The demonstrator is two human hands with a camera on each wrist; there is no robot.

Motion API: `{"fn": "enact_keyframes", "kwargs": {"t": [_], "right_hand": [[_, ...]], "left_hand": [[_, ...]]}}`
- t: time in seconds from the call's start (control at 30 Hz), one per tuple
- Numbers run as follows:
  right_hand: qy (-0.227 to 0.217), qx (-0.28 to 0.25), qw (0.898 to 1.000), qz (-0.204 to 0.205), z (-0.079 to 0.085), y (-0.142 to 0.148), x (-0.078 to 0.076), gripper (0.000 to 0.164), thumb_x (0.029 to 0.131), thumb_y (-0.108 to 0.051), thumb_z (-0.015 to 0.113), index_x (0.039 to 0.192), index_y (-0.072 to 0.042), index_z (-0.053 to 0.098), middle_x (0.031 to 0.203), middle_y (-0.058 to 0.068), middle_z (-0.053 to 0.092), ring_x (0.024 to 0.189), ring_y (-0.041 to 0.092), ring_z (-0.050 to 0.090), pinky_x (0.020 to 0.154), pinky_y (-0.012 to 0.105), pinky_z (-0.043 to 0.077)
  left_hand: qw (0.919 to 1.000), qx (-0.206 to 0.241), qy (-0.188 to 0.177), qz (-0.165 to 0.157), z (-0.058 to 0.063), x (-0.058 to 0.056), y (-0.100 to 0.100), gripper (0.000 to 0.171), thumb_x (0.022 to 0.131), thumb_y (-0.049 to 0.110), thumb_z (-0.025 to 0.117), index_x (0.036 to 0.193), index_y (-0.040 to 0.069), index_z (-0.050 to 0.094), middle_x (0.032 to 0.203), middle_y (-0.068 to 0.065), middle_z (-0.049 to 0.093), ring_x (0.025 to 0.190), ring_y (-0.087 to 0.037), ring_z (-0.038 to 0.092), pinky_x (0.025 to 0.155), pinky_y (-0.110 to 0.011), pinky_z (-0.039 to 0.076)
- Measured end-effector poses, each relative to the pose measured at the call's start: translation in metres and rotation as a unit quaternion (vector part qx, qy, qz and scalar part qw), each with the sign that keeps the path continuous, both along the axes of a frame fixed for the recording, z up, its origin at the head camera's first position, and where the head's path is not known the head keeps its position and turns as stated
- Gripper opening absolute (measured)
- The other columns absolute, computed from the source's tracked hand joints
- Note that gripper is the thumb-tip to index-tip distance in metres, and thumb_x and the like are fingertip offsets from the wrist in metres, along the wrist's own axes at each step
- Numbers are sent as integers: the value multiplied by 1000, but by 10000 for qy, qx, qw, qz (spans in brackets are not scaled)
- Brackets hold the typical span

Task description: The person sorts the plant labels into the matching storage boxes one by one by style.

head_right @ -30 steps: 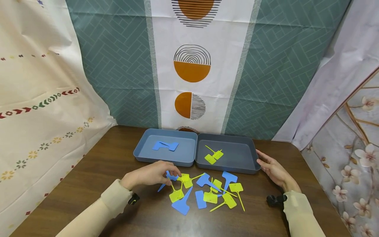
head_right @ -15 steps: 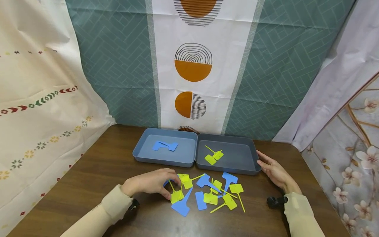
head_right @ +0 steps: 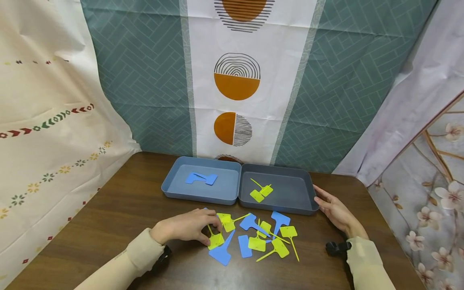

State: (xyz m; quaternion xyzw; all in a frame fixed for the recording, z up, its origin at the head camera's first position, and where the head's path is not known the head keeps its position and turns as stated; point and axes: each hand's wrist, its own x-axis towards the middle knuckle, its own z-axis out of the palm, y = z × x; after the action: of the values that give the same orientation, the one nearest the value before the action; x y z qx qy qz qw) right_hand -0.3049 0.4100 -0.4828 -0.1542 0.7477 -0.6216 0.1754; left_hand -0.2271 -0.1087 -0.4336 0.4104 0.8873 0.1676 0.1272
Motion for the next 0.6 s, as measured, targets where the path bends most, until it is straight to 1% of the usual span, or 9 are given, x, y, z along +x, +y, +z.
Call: {"fn": "enact_keyframes", "kwargs": {"t": [0.13, 0.2, 0.3, 0.33, 0.37, 0.47, 0.5, 0.53, 0.6], "right_hand": [[-32, -72, 10000, -6, 0, 0, 1, 65, 115, -19, 38, 168, -12, 0, 171, 21, -18, 144, -8, 24, 119, 68, -5], [-39, -125, 9999, 4, 0, 0, 0, 65, 115, -19, 38, 168, -12, 0, 171, 20, -18, 144, -9, 25, 117, 70, -7], [-22, -146, 9999, 22, -1, 0, -1, 65, 115, -18, 37, 168, -12, 0, 171, 20, -17, 139, -13, 29, 116, 70, -7], [-22, -148, 9999, 24, -1, 0, -1, 65, 115, -18, 37, 168, -12, 0, 171, 20, -17, 140, -12, 29, 116, 70, -7], [-23, -143, 9999, 16, -1, 0, -1, 65, 115, -18, 37, 168, -12, 0, 171, 20, -17, 143, -9, 27, 116, 70, -7], [-50, -185, 9998, -3, -1, 0, 0, 65, 115, -18, 38, 168, -12, 0, 170, 21, -18, 156, 10, 10, 115, 72, -8], [-63, -198, 9998, -11, 0, 0, 0, 65, 115, -18, 38, 168, -11, 0, 170, 21, -19, 157, 14, 5, 115, 72, -8], [-70, -203, 9998, -20, 0, 0, 0, 65, 115, -18, 38, 168, -12, 0, 170, 21, -19, 158, 16, 4, 115, 72, -8], [-65, -178, 9998, -25, 0, -1, 0, 65, 115, -18, 38, 168, -11, 0, 170, 20, -19, 156, 8, 11, 116, 71, -7]], "left_hand": [[10000, 38, 67, 3, -2, 0, 0, 35, 85, 21, 89, 116, 24, 73, 113, 10, 62, 103, -6, 59, 95, -28, 46], [9999, 110, 38, 11, -2, 0, 1, 35, 84, 18, 89, 114, 23, 73, 112, 9, 62, 103, -7, 59, 94, -28, 46], [9998, 185, -68, 44, -1, -1, 0, 36, 83, 14, 89, 114, 21, 72, 107, 8, 61, 99, -7, 58, 92, -27, 45], [9997, 209, -113, 55, -1, -1, 0, 36, 83, 12, 89, 114, 21, 72, 106, 7, 60, 98, -7, 57, 91, -26, 45], [9996, 225, -157, 71, -1, -1, 0, 37, 83, 11, 88, 115, 21, 72, 104, 7, 60, 96, -7, 57, 89, -25, 45], [9992, 266, -286, 107, -1, -1, 0, 39, 83, 9, 88, 116, 21, 72, 104, 7, 59, 92, -7, 55, 85, -23, 46], [9991, 275, -315, 112, -1, -1, 0, 40, 83, 9, 88, 117, 22, 72, 104, 8, 59, 90, -7, 55, 83, -22, 46], [9990, 286, -331, 109, -1, -1, -1, 41, 83, 9, 88, 117, 23, 72, 105, 8, 59, 89, -7, 55, 82, -22, 47], [9989, 292, -354, 110, -1, -1, -1, 42, 83, 9, 88, 118, 24, 71, 106, 9, 59, 86, -7, 54, 79, -21, 47]]}}
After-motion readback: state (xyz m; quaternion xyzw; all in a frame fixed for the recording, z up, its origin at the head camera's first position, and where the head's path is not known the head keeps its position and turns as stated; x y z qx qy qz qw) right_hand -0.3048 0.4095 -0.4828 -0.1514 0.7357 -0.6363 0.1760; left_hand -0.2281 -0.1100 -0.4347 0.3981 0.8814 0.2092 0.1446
